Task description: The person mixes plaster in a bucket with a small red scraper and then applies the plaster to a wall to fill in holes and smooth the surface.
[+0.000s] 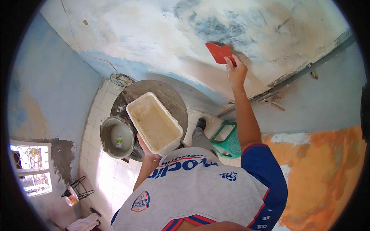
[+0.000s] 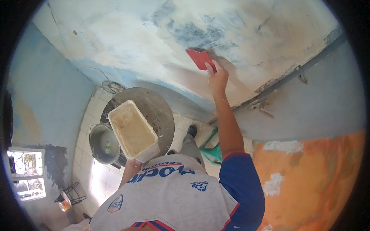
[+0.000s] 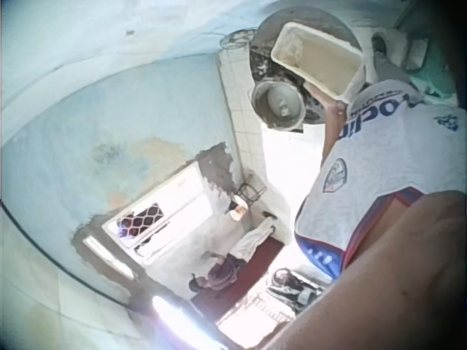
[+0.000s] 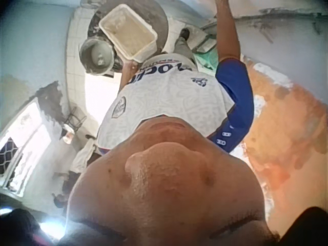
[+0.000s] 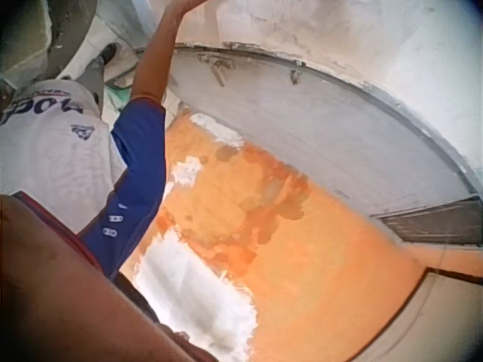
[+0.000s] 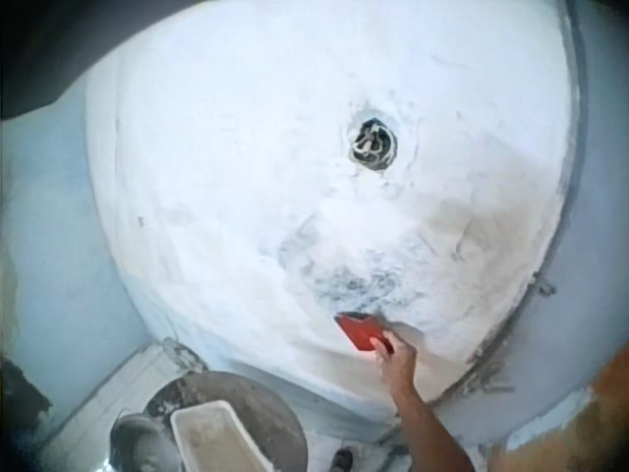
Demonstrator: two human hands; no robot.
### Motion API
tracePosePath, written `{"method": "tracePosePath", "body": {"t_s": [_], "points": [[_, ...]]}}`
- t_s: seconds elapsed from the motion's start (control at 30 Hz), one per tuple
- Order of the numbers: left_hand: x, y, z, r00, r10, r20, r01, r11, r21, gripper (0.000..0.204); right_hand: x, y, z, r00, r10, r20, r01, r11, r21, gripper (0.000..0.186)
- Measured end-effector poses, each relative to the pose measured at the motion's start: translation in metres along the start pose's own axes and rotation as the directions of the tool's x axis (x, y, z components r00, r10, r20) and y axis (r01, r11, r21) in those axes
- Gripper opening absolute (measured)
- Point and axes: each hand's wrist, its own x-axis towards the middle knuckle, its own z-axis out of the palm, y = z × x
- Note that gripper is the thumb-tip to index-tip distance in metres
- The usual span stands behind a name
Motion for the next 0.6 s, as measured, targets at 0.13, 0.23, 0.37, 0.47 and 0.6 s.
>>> {"method": "tracePosePath", "body": {"t_s": [0.13, 0.23, 0.37, 0.47, 0.6], "points": [[-0.007, -0.043, -0.001, 0.991, -0.072, 0.117, 0.056, 0.989, 0.139, 0.029, 0.036, -0.049, -0.046, 0.924, 0.200, -0.326, -0.119, 0.960, 0.252, 0.020], [-0.010, -0.034, 0.001, 0.985, -0.088, 0.146, 0.076, 0.993, 0.088, 0.030, 0.042, -0.068, -0.077, 0.849, 0.202, -0.488, -0.008, 0.929, 0.370, 0.024], [0.008, 0.017, -0.008, 0.988, 0.006, 0.155, 0.005, 0.997, -0.074, 0.041, 0.008, -0.017, -0.040, 0.997, 0.078, 0.001, -0.078, 0.995, 0.057, 0.028], [0.001, 0.011, -0.005, 0.985, -0.016, 0.173, 0.024, 0.999, -0.048, 0.038, 0.022, 0.016, -0.025, 0.944, -0.281, -0.174, 0.216, 0.923, -0.318, 0.032], [-0.002, 0.039, -0.009, 0.992, -0.118, 0.053, 0.122, 0.990, -0.075, 0.034, 0.052, -0.046, -0.098, 0.806, 0.257, -0.534, 0.010, 0.895, 0.446, 0.030]]}}
